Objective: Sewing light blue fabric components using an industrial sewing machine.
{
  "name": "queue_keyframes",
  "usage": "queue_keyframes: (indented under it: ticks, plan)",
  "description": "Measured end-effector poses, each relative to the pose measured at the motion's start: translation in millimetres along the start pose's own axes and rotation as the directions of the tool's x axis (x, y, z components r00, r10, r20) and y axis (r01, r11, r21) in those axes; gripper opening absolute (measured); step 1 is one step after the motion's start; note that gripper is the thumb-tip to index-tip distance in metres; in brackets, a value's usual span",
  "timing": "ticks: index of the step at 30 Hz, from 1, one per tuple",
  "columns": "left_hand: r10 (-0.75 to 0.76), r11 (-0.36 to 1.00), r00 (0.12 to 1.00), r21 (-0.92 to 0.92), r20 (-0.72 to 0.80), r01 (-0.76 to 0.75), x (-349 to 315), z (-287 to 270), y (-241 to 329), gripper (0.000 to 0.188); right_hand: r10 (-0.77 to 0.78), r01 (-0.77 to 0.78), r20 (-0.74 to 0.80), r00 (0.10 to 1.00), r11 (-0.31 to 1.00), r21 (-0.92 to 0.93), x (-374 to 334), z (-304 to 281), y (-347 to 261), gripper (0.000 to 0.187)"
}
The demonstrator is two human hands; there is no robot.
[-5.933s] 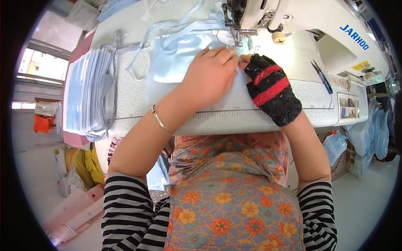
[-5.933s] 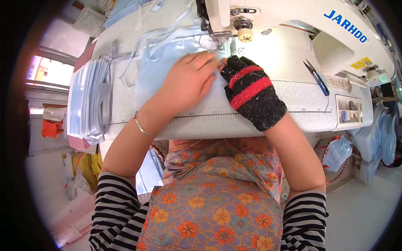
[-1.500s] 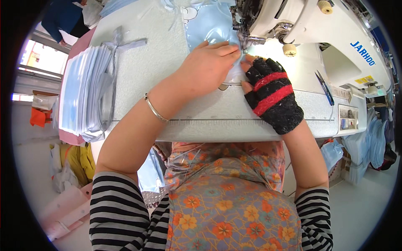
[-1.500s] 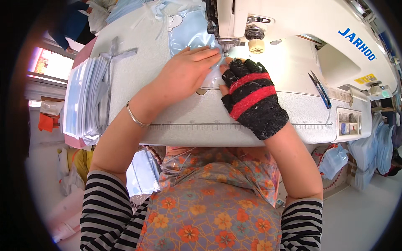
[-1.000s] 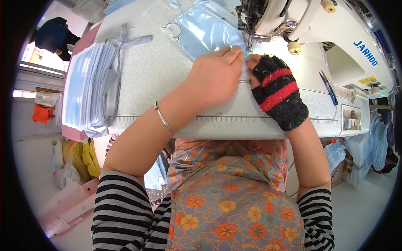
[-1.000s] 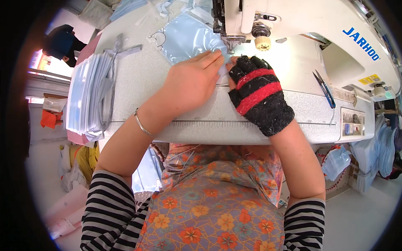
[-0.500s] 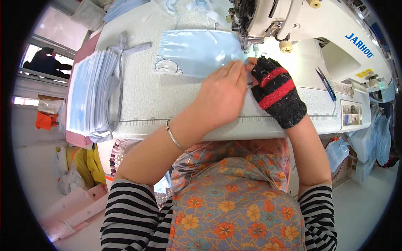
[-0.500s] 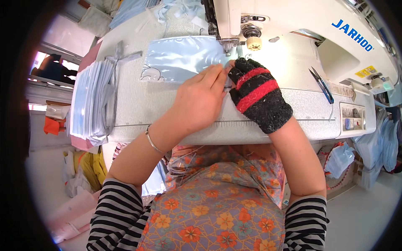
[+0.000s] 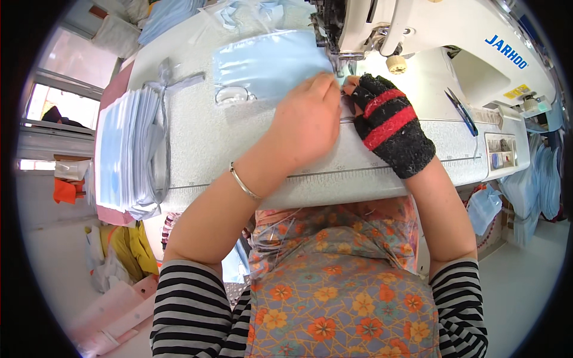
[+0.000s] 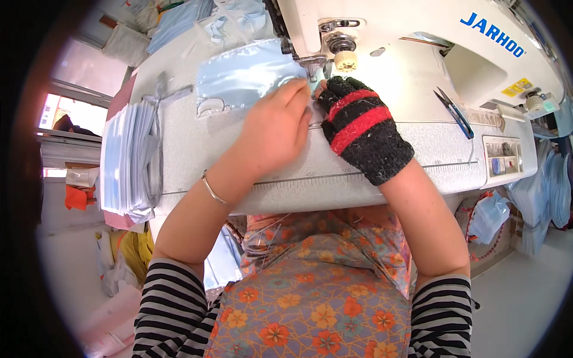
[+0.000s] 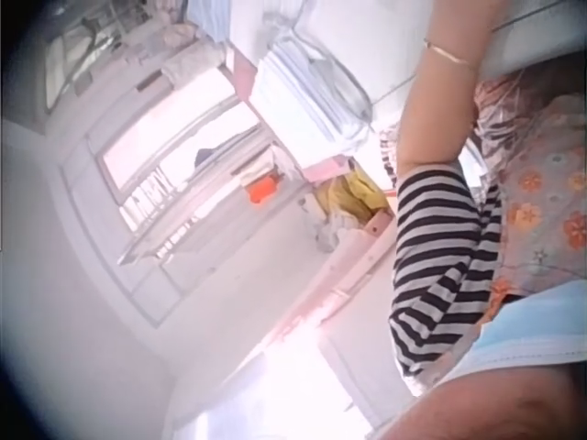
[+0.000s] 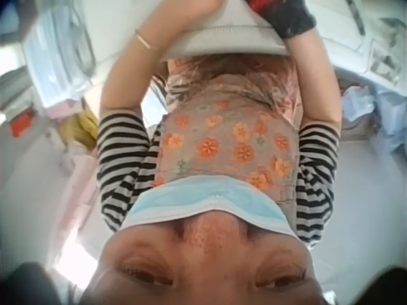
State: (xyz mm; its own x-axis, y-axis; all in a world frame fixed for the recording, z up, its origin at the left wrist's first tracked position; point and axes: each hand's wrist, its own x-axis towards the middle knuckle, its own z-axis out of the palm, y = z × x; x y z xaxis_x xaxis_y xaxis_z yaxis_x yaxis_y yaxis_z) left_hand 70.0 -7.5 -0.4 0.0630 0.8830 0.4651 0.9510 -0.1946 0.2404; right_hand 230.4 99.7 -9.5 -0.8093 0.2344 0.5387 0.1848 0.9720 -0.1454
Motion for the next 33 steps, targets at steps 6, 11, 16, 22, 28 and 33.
queue_keyframes:
  ticks: [6, 11, 16, 22, 28, 33]
  plan:
    - [-0.014, 0.996, 0.999, -0.085, -0.035, 0.011, 9.7, 4.3, -29.6, 0.03, 0.025, -0.026, -0.032, 0.999, 0.999, -0.019, -0.1, 6.0, 2.9, 0.024]
    - [-0.051, 0.992, 0.984, 0.109, -0.174, 0.071, 10.2, -9.7, -43.7, 0.029, 0.097, -0.092, -0.079, 0.992, 0.994, 0.054, 1.7, -0.1, 3.8, 0.02]
    - [-0.143, 0.961, 0.975, 0.213, -0.171, 0.178, 3.9, -13.0, -61.1, 0.025, 0.128, -0.125, -0.06, 0.99, 0.991, 0.047, 2.6, -4.9, 2.0, 0.019]
    - [-0.211, 0.928, 0.977, 0.307, -0.04, 0.213, -4.0, -28.0, -50.9, 0.019, 0.115, -0.106, -0.074, 0.991, 0.987, 0.121, 1.9, -3.7, 0.7, 0.017]
    - [-0.317, 0.928, 0.948, 0.211, 0.015, 0.307, -101.1, -64.1, 29.9, 0.03, 0.095, -0.086, -0.094, 0.991, 0.991, 0.099, -3.3, 2.0, 1.7, 0.018]
    - [-0.551, 0.822, 0.834, 0.193, 0.034, 0.535, -260.5, -93.1, 78.0, 0.054, 0.146, -0.154, 0.079, 0.986, 0.982, 0.109, -0.3, 5.8, 8.2, 0.021]
